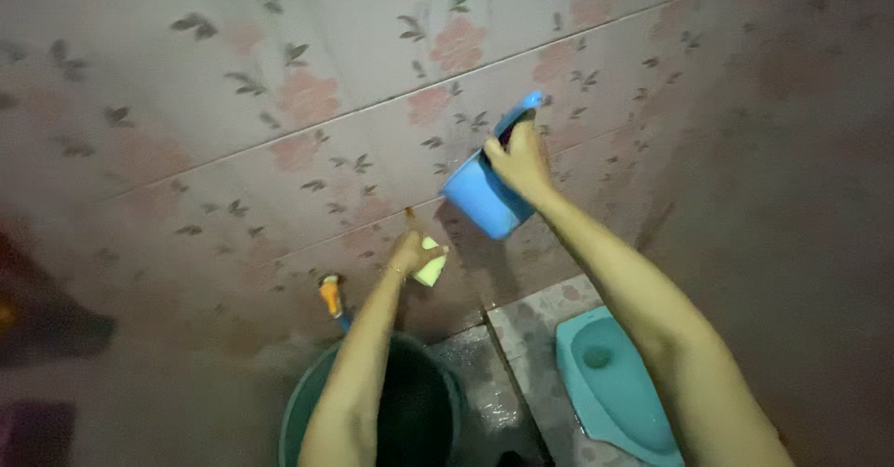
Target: The person scrubs a tiled bathroom wall with a sponge, repeatedly scooping water from a bucket with a blue plastic jug and pouring it over the wall to rinse. The person also wipes a pink-framed mirror and a wall-mounted storage rack.
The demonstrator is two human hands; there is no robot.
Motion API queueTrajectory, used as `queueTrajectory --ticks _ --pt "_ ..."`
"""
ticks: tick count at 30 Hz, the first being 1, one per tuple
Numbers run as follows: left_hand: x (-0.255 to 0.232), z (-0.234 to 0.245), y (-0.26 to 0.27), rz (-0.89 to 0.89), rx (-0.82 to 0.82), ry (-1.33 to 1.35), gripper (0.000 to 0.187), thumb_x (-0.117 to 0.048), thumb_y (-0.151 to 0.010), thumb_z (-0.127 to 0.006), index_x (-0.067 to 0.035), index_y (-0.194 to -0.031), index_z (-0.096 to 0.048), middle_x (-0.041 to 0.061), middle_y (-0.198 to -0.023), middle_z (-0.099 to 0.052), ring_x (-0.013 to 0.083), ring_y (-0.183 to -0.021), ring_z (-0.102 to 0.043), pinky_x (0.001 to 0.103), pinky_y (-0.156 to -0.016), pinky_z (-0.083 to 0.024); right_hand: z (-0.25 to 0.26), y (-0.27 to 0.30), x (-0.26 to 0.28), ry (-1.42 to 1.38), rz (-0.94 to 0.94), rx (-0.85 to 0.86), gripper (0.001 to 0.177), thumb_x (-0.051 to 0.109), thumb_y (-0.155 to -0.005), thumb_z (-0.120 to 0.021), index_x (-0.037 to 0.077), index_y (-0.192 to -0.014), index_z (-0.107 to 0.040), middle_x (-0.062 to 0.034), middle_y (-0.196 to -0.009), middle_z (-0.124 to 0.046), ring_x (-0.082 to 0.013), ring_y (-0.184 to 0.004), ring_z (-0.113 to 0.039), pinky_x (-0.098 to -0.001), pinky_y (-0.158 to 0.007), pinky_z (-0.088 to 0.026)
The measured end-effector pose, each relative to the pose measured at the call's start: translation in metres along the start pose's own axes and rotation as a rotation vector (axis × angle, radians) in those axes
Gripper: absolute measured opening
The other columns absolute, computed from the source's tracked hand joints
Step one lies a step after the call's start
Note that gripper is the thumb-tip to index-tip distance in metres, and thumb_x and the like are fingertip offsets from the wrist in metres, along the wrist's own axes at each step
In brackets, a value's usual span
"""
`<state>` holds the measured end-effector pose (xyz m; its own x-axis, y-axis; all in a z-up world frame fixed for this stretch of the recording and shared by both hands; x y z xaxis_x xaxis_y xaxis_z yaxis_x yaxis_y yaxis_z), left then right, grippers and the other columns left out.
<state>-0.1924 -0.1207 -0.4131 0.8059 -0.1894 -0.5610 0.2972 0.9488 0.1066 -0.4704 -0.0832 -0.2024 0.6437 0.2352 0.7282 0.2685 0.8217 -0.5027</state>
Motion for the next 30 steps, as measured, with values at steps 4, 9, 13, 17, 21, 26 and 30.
queueTrajectory --ticks 4,9,13,17,21,26,30 --pt "0.058 0.006 0.042 0.098 0.023 0.079 0.05 -0.048 -0.07 -0.086 -0.003 -0.09 -0.078 0.016 -0.085 -0.078 0.0272 -0.077 -0.076 0.042 -0.074 -0.058 -0.057 0.044 0.024 -0.126 0.057 0.068 0.04 0.022 -0.084 -0.072 -0.003 -0.109 -0.054 -0.016 -0.088 -0.068 -0.0322 -0.078 -0.07 -0.0454 -0.072 -0.055" --pt "0.122 0.021 0.105 0.098 -0.033 0.051 0.046 -0.047 -0.075 -0.086 -0.003 -0.089 -0.079 0.016 -0.082 -0.078 0.0257 -0.074 -0.075 0.041 -0.073 -0.058 -0.123 0.107 0.035 -0.277 0.005 0.233 0.035 0.019 -0.083 -0.069 -0.001 -0.108 -0.055 -0.0142 -0.095 -0.068 -0.0257 -0.084 -0.07 -0.0415 -0.076 -0.057" --pt "0.167 0.018 0.165 0.145 -0.004 0.336 0.046 -0.041 -0.079 -0.085 0.001 -0.093 -0.074 0.017 -0.083 -0.077 0.0272 -0.075 -0.075 0.042 -0.071 -0.06 -0.182 0.164 0.033 -0.402 0.038 0.266 0.033 0.018 -0.083 -0.069 -0.001 -0.108 -0.057 -0.0142 -0.095 -0.066 -0.0255 -0.084 -0.067 -0.0412 -0.076 -0.055" --pt "0.21 0.019 0.227 0.409 -0.004 0.234 0.047 -0.037 -0.079 -0.086 -0.003 -0.105 -0.069 0.016 -0.091 -0.076 0.0267 -0.082 -0.076 0.042 -0.073 -0.061 -0.232 0.231 0.034 -0.409 0.138 0.27 0.031 0.017 -0.085 -0.072 -0.001 -0.109 -0.063 -0.0157 -0.1 -0.064 -0.0268 -0.086 -0.064 -0.0407 -0.077 -0.053" --pt "0.24 0.012 0.302 0.321 0.006 0.2 0.045 -0.039 -0.08 -0.085 -0.001 -0.103 -0.075 0.017 -0.094 -0.077 0.027 -0.085 -0.075 0.039 -0.077 -0.058 -0.267 0.299 0.043 -0.384 0.097 0.377 0.041 0.017 -0.083 -0.072 -0.001 -0.118 -0.062 -0.0157 -0.105 -0.064 -0.0258 -0.089 -0.065 -0.0401 -0.079 -0.054" --pt "0.276 -0.009 0.381 0.456 0.018 0.36 0.047 -0.039 -0.081 -0.083 -0.002 -0.105 -0.07 0.015 -0.093 -0.076 0.0263 -0.085 -0.073 0.04 -0.077 -0.058 -0.301 0.393 0.056 -0.451 -0.014 0.567 0.04 0.021 -0.086 -0.071 0.002 -0.119 -0.061 -0.0148 -0.103 -0.068 -0.0266 -0.091 -0.069 -0.0409 -0.083 -0.055" --pt "0.297 -0.023 0.434 0.41 0.01 0.401 0.045 -0.039 -0.081 -0.082 0.001 -0.099 -0.071 0.016 -0.089 -0.075 0.0269 -0.081 -0.073 0.042 -0.074 -0.059 -0.319 0.457 0.06 -0.385 0.129 0.705 0.038 0.019 -0.082 -0.072 0.008 -0.118 -0.067 -0.0166 -0.099 -0.073 -0.0314 -0.092 -0.072 -0.0433 -0.084 -0.055"
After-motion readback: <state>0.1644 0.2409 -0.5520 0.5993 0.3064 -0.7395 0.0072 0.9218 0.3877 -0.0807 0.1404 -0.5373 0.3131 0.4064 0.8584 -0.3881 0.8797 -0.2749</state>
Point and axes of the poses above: each hand's wrist, its own y-axis away from the middle knuckle, its own z-axis out of the back of the hand, x = y × z, the point moved 4 cm from there along -y, towards the middle knuckle
